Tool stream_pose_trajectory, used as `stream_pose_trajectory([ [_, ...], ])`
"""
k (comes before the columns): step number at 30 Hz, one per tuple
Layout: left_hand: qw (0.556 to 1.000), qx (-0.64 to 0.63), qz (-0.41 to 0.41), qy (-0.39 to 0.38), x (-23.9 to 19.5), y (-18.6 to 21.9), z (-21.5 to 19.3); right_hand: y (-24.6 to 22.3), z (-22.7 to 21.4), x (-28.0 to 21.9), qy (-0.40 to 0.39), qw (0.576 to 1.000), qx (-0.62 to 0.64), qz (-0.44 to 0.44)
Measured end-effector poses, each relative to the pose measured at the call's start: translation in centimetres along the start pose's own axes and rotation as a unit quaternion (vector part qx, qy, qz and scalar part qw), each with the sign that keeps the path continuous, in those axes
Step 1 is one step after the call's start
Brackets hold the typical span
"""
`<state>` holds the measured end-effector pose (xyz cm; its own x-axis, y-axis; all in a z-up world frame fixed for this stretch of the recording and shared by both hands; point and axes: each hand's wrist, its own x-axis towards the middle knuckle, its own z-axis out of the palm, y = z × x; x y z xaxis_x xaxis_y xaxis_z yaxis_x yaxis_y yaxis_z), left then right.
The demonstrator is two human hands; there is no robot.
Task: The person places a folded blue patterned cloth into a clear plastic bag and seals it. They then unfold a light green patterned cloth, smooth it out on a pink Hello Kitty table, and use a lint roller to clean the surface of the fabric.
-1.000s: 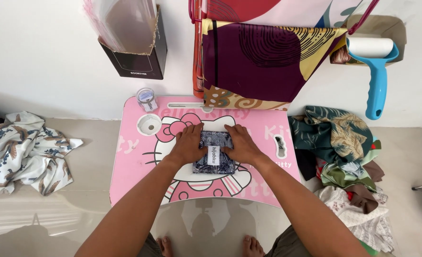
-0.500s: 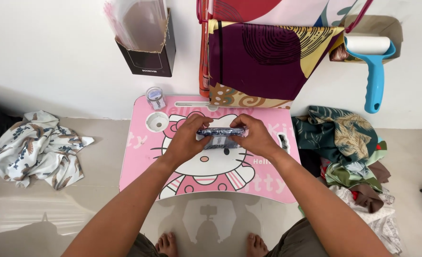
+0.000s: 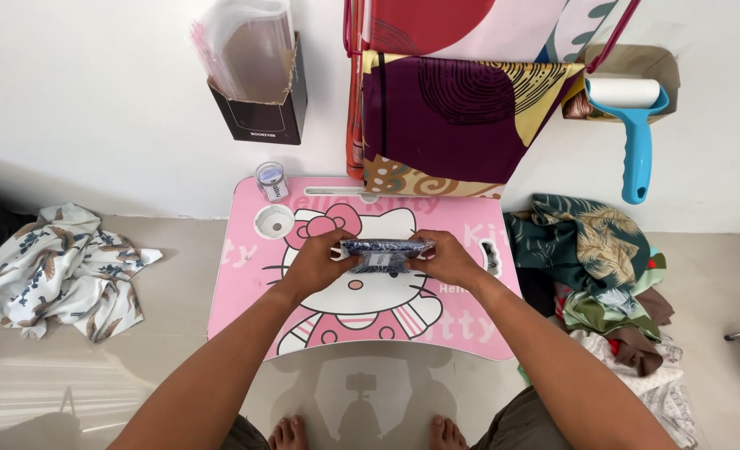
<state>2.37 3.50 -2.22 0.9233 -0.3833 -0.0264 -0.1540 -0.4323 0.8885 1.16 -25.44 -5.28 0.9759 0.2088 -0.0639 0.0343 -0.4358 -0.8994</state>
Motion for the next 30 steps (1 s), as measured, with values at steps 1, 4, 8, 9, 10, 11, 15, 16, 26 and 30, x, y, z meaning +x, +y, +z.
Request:
stream_pose_trajectory([
  [1, 1.0, 0.0, 0.0, -0.002, -0.1, 0.1, -0.1, 0.2, 0.1, 0.1, 0.001, 1.0, 0.001, 0.001],
  [4, 0.999, 0.025, -0.032, -0.027, -0.5, 0.0, -0.1, 0.5, 0.4, 0.3, 0.004, 1.0, 0.014, 0.009],
  [8, 0.999, 0.036, -0.009, 0.001, -0.4, -0.2, 0.2, -0.1, 0.5, 0.5, 0.03, 0.999, -0.012, -0.015],
  [9, 0.999, 0.037, 0.013, 0.02, -0.3, 0.0, 0.3, -0.3, 0.4, 0.3, 0.042, 0.998, -0.033, -0.031],
  [10, 0.999, 0.037, 0.017, 0.012, -0.1, -0.3, 0.2, -1.3, 0.1, 0.2, 0.049, 0.998, -0.033, -0.027],
  [11, 0.998, 0.029, 0.039, 0.041, 0.4, -0.4, 0.2, -2.3, -0.6, -0.1, 0.065, 0.994, -0.057, -0.062],
  [15, 0.982, -0.092, 0.101, 0.131, 3.2, -2.5, 2.1, -10.7, -4.9, -3.5, 0.106, 0.97, -0.104, -0.193],
  [16, 0.983, -0.095, 0.113, 0.111, 2.7, -0.4, 2.3, -11.7, -5.4, -4.6, 0.127, 0.969, -0.11, -0.183],
  [26, 0.968, -0.237, 0.08, -0.013, -3.7, 18.4, 12.1, -18.4, -13.0, -23.2, 0.226, 0.953, -0.151, -0.137],
  [30, 0.961, -0.238, 0.035, -0.138, -4.0, 20.5, 20.9, -12.2, -13.7, -31.5, 0.346, 0.934, -0.095, -0.01],
])
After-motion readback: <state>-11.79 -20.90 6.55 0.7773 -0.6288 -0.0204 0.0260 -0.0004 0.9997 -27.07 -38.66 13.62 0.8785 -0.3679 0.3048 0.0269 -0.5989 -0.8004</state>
